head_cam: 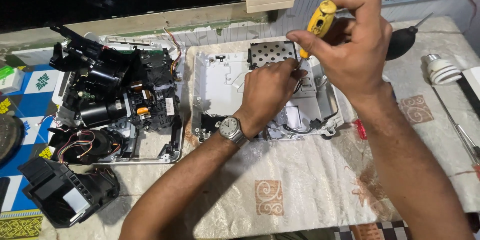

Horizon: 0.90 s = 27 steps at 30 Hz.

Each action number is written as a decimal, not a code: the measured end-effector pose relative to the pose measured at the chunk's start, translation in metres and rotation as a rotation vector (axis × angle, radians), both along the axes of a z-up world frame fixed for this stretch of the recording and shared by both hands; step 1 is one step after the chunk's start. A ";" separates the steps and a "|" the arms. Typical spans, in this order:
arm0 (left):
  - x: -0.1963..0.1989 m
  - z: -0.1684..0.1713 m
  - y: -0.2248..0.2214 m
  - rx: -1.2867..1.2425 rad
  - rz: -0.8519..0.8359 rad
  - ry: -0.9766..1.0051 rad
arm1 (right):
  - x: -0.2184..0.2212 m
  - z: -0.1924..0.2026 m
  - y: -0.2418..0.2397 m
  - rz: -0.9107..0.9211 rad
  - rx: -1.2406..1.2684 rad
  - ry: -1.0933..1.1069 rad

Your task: Disassembling the internal components of an electronic device, including removing screws and detaching a motor assembly.

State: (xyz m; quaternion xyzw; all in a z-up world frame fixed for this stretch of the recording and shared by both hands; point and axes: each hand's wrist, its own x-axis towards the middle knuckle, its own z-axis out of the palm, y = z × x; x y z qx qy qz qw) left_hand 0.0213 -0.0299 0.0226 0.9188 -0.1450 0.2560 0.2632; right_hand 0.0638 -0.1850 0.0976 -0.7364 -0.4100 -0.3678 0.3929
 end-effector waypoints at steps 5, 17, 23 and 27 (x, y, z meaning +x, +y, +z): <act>0.008 -0.012 0.006 0.075 -0.044 -0.053 | -0.011 0.019 -0.002 0.194 -0.103 0.177; 0.011 -0.002 0.018 0.112 -0.119 -0.021 | -0.007 0.016 0.003 0.177 -0.108 0.053; 0.007 0.003 0.022 0.112 -0.193 0.037 | -0.001 0.010 -0.003 0.206 -0.065 0.142; 0.011 -0.007 0.017 0.074 -0.172 -0.055 | 0.014 0.001 -0.008 0.040 -0.163 -0.148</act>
